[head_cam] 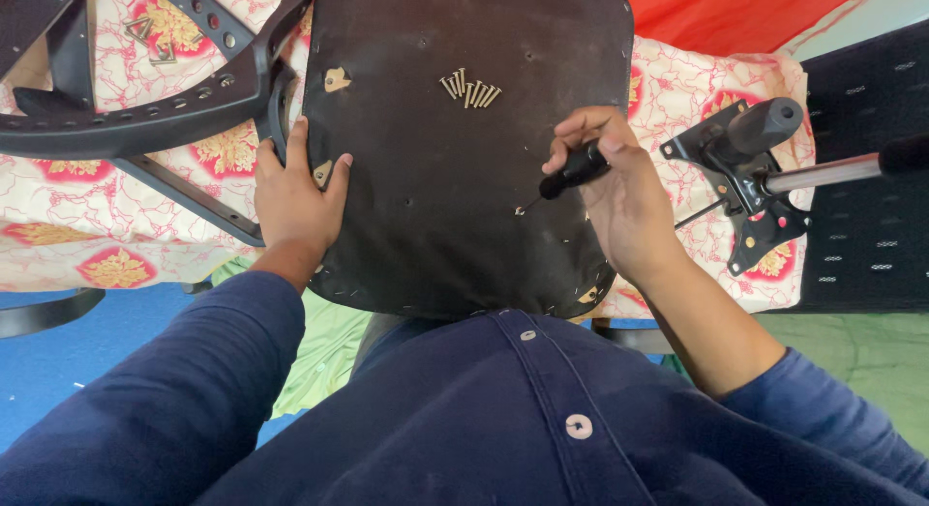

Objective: The person uses a screwdriver to fasten screws into a black plastic chair seat and attaches a black plastic frame to the seat. The person holds the seat with one hand and turns the screwdriver with the other, securing multiple screws in sequence.

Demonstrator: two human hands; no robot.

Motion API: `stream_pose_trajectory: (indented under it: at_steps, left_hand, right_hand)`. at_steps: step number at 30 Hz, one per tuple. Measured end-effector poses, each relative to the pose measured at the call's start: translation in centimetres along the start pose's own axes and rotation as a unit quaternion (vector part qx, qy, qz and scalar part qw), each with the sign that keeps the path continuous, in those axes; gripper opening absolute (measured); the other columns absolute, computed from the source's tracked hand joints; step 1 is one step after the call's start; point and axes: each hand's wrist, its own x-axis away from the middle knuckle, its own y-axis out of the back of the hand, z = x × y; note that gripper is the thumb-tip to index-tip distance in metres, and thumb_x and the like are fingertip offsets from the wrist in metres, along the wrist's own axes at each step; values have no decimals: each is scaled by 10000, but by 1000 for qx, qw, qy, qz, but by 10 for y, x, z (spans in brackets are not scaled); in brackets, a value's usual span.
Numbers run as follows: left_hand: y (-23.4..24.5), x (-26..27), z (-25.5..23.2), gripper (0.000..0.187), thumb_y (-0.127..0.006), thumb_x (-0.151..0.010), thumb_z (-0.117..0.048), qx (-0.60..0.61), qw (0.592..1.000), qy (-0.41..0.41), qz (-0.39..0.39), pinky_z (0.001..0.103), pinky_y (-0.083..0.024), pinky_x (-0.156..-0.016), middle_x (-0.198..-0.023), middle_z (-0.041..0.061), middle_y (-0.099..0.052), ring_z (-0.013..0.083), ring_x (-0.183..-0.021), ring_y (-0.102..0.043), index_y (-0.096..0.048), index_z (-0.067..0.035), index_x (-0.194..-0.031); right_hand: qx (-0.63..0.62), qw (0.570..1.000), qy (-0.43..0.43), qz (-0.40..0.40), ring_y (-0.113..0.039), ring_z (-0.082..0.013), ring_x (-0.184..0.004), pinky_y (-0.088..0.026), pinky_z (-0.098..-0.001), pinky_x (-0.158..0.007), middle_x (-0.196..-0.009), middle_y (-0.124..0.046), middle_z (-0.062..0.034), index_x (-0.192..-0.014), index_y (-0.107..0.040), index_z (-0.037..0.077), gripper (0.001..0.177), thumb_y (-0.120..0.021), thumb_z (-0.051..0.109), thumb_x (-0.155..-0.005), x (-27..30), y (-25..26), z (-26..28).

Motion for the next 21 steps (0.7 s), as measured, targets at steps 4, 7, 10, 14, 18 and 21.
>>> stream_pose_trajectory:
  at_steps: [4,7,10,14,18,21]
  left_hand:
    - [0,0,-1,711,-718,-955,-487,-2,1000,3,0,554,-432,-1030,-1435,349,-432,521,-1280,-486,-491,-144,-1535]
    - [0,0,-1,708,-717,-956,-486,-6,1000,3,2,556,-431,-1032,-1441,347,-428,520,-1280,-486,-491,-147,-1535]
    - [0,-1,-1,707,-713,-955,-485,-6,1000,10,8,557,-427,-1040,-1445,343,-427,518,-1282,-485,-490,-151,-1537]
    - [1,0,-2,710,-709,-959,-485,-5,1000,9,9,557,-420,-1045,-1443,347,-422,520,-1291,-474,-486,-144,-1540]
    - [2,0,-3,709,-704,-960,-487,-1,1000,11,10,551,-422,-1047,-1441,347,-420,518,-1298,-467,-485,-145,-1541]
    - [3,0,-3,710,-700,-959,-488,-1,1000,11,13,552,-426,-1044,-1444,341,-423,512,-1299,-472,-483,-145,-1541]
  right_hand:
    - [38,999,0,-5,-555,-196,-1125,-425,-363,-1083,-1161,-581,-107,-1174,-568,8,242,-501,222,-1084,-3,0,1]
    - [42,999,20,0,-563,-194,-1118,-439,-372,-1072,-1202,-588,-107,-1099,-513,58,133,-545,181,-1057,-6,-2,-1]
    - [36,999,12,1,-587,-196,-1074,-452,-373,-1031,-1163,-622,-126,-1044,-452,89,130,-550,174,-1041,-5,-3,-2]
    - [42,999,2,4,-596,-210,-964,-485,-392,-1017,-979,-610,-149,-1066,-414,97,150,-540,180,-1068,-6,-2,-2]
    - [26,999,-7,-22,-573,-191,-940,-481,-378,-998,-935,-585,-119,-1145,-477,66,153,-507,211,-1104,-10,-3,-4]
    - [-13,1000,-2,5,-596,-171,-1025,-449,-325,-1024,-1002,-612,-89,-1223,-606,-7,357,-461,280,-1070,-9,-2,-2]
